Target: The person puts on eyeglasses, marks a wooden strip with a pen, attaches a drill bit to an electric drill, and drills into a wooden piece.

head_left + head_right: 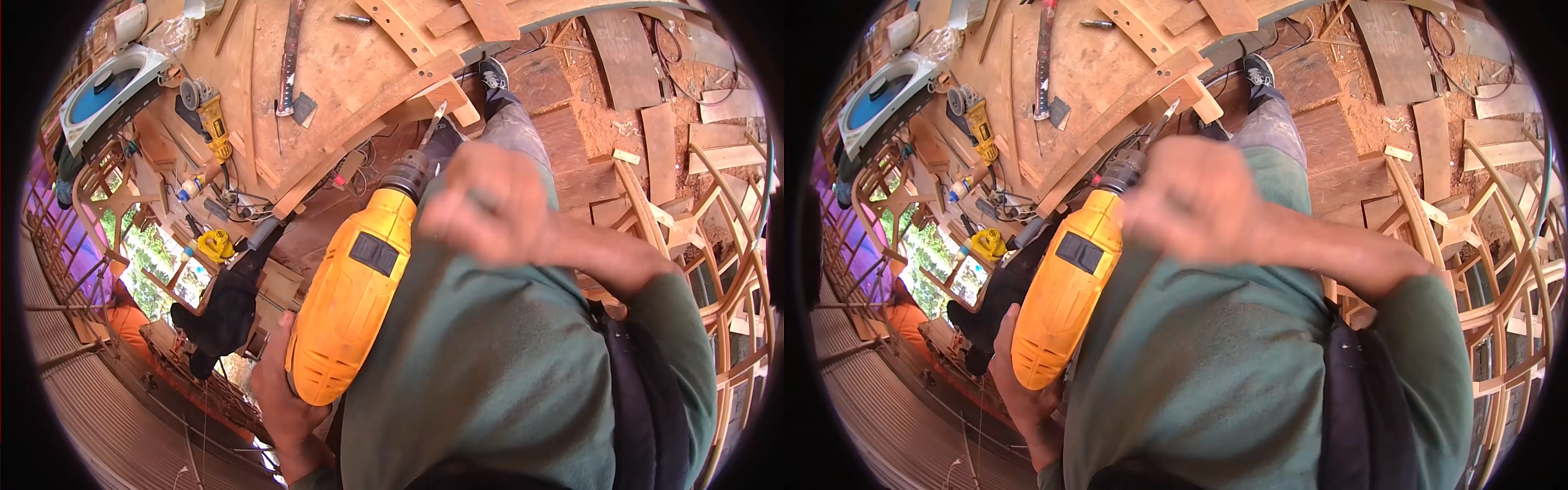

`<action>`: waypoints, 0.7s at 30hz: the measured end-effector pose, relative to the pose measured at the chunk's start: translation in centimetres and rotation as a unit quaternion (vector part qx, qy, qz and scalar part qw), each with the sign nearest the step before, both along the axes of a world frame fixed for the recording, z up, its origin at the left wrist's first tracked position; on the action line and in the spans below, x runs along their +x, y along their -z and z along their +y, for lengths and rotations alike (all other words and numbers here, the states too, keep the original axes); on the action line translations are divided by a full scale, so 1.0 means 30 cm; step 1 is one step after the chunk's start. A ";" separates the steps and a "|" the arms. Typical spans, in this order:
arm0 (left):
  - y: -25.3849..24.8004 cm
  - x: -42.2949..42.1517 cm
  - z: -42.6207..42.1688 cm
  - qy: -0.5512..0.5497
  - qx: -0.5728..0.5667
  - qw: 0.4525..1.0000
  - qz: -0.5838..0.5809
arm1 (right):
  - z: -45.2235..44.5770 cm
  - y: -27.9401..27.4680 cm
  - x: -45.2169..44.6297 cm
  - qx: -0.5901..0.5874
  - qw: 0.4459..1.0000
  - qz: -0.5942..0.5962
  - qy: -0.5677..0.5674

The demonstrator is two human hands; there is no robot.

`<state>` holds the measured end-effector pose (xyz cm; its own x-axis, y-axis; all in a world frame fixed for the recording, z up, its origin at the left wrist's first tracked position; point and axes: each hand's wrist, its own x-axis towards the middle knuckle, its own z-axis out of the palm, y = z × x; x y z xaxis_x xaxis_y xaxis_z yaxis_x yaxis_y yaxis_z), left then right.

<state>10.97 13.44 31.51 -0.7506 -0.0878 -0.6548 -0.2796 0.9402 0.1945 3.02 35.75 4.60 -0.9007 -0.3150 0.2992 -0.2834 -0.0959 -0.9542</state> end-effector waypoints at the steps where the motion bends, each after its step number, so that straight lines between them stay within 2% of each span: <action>1: 0.004 0.002 -0.008 -0.004 0.004 1.000 0.005 | 0.035 -0.006 0.003 0.039 0.924 -0.380 -0.034; 2: 0.009 0.007 -0.016 -0.006 0.009 1.000 0.008 | 0.041 0.071 0.017 -0.010 0.850 -0.525 -0.041; 3: 0.015 0.010 -0.022 -0.008 0.015 1.000 0.011 | 0.032 0.157 0.035 -0.058 0.752 -0.655 -0.044; 4: 0.022 0.009 -0.026 -0.009 0.021 1.000 0.016 | 0.017 0.181 0.042 -0.078 0.730 -0.678 -0.042; 6: 0.028 -0.011 -0.021 0.071 0.004 0.997 0.030 | -0.030 0.208 0.046 -0.119 0.682 -0.721 -0.041; 7: 0.025 -0.017 -0.019 0.111 -0.004 0.993 0.035 | -0.048 0.221 0.047 -0.193 0.653 -0.731 -0.045; 10: 0.022 0.006 -0.042 0.127 0.027 0.991 0.006 | -0.099 0.253 0.049 -0.209 0.695 -0.688 -0.007; 13: 0.030 0.029 -0.057 0.133 0.045 0.990 0.031 | -0.104 0.292 0.044 -0.163 0.718 -0.676 -0.025; 16: 0.042 0.053 -0.068 0.155 0.046 0.985 0.065 | -0.120 0.274 0.052 -0.179 0.710 -0.681 0.007; 21: 0.003 0.066 -0.074 0.108 0.054 0.992 0.046 | -0.123 0.245 0.053 -0.167 0.722 -0.671 0.006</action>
